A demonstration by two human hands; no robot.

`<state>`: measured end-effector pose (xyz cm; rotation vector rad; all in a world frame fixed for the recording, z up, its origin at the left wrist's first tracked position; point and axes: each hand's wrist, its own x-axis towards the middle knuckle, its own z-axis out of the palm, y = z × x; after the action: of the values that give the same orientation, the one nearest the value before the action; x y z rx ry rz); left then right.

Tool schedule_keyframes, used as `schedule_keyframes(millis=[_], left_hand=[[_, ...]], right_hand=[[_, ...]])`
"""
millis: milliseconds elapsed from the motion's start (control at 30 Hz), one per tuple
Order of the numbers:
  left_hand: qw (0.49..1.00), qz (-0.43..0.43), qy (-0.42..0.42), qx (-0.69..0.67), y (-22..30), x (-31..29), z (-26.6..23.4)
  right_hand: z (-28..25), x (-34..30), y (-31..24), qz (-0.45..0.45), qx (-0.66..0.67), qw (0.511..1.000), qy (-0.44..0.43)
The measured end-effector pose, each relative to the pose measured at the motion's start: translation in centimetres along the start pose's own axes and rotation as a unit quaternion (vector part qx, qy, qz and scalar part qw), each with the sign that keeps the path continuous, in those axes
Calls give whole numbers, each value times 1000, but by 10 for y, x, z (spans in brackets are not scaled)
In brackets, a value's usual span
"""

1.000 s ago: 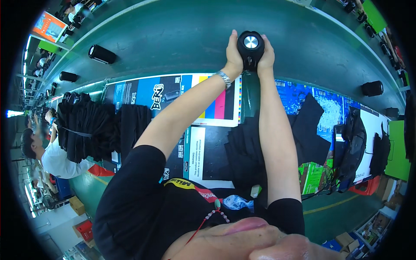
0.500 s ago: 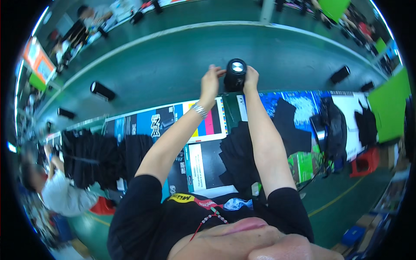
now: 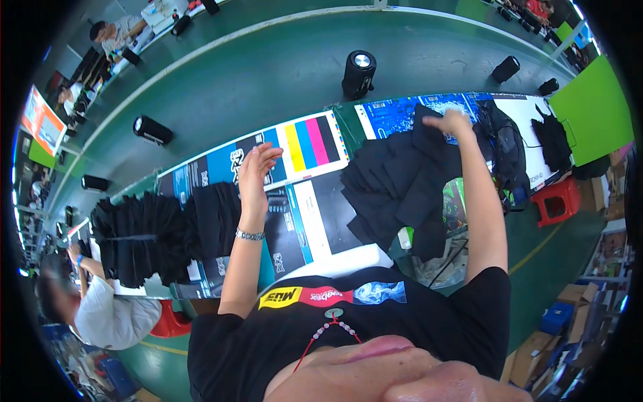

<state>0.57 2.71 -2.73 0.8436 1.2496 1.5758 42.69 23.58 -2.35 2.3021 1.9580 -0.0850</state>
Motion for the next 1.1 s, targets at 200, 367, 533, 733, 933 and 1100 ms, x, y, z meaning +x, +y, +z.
schedule_keyframes(millis=[200,367,533,733,933,1100], left_hand=[[997,28,-31,57,-26,-18,-1],[999,35,31,-9,-21,-23,-8],[998,69,1,-2,-16,-24,-13],[996,61,39,-45,-37,-18,-16],[996,59,42,-43,-42,-23,-17],[998,21,31,-48,-28,-25,-17]], right_hand=[[4,-49,-5,-28,468,879,91],[-40,-104,-108,-213,691,680,122],[-22,-114,-186,-265,620,729,115],[55,-93,-193,-202,629,749,55],[46,-88,-177,-117,628,765,80],[4,-116,-173,-176,754,632,-35]])
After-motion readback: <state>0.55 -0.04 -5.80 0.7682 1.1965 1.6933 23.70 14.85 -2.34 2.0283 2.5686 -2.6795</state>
